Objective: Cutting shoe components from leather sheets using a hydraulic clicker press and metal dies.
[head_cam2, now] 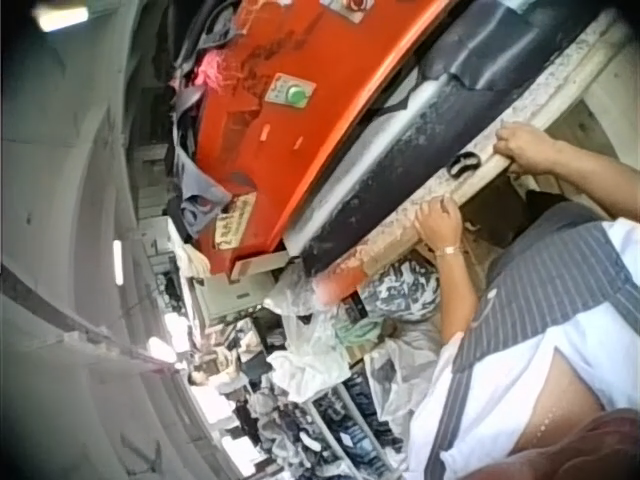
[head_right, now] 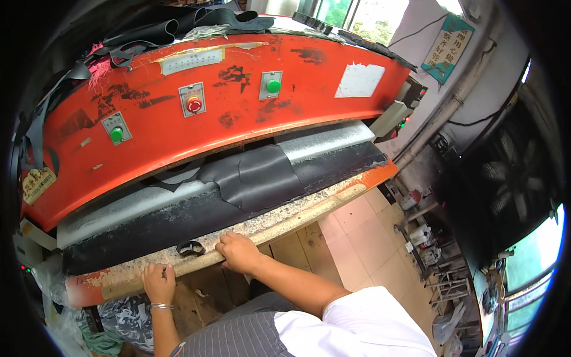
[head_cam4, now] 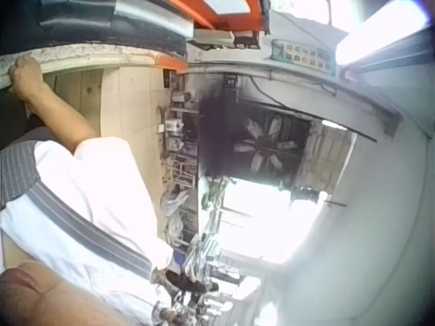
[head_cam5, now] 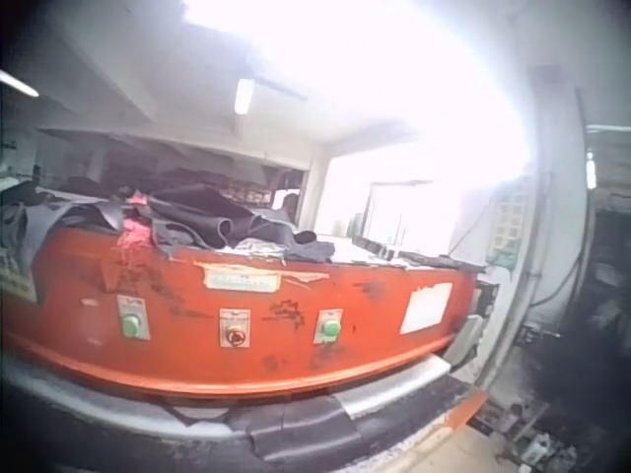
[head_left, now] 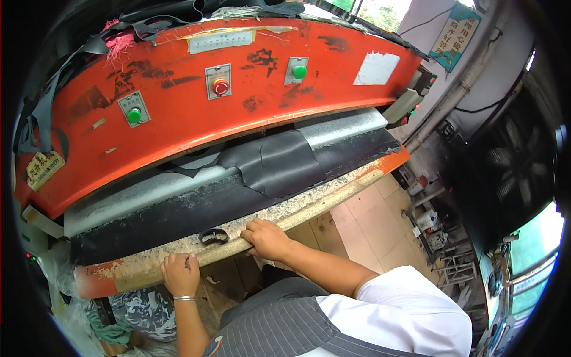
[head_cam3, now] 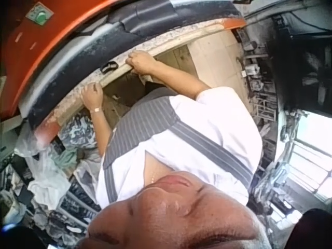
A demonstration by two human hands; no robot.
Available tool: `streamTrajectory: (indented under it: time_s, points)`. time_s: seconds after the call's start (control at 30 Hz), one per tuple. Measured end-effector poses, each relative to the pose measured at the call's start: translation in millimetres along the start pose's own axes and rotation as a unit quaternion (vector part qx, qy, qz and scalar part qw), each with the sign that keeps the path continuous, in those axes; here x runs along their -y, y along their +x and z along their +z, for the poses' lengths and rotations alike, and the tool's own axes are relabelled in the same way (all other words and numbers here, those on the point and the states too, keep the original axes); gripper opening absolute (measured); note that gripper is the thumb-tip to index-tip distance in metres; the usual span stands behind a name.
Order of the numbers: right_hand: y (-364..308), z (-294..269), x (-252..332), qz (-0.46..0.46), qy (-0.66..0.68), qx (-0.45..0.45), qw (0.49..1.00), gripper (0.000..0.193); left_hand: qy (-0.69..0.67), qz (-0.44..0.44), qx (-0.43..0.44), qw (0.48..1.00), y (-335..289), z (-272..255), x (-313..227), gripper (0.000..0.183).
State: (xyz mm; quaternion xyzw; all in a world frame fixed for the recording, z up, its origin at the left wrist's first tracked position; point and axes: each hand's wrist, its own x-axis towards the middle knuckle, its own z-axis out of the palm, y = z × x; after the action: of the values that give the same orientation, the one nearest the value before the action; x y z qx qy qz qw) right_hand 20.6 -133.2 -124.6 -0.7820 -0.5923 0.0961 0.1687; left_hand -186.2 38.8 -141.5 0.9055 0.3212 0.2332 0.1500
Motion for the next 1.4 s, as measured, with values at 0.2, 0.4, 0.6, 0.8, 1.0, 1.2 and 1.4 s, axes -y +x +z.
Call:
streamTrajectory:
  time_s: [0.2, 0.4, 0.6, 0.8, 1.0, 1.2, 1.4]
  points:
    - [-19, 3, -1, -0.018, 0.018, 0.067, 0.997, 0.048, -0.013, -0.011, 0.057, 0.998, -21, -1, 3, 0.017]
    - [21, -51, -46, 0.003, 0.049, 0.104, 0.993, 0.057, -0.114, -0.103, 0.193, 0.969, -10, -14, -10, 0.019]
    - [133, -73, -116, 0.124, -0.099, 0.072, 0.985, 0.118, -0.163, -0.010, 0.074, 0.984, 67, 35, -64, 0.019]
    - [171, -44, -149, -0.024, -0.055, 0.119, 0.991, 0.104, -0.054, -0.023, 0.090, 0.994, 83, 120, -86, 0.043]
    - [161, -66, -170, -0.090, 0.013, 0.057, 0.994, 0.091, 0.022, -0.036, 0.149, 0.988, 70, 127, -82, 0.052]
    - [161, -140, -250, -0.234, -0.010, 0.071, 0.970, 0.105, 0.008, -0.067, 0.153, 0.986, 67, 121, -90, 0.056]
    - [149, -162, -301, -0.295, -0.090, 0.215, 0.926, 0.092, -0.201, -0.080, 0.147, 0.965, 79, 137, -178, 0.063]
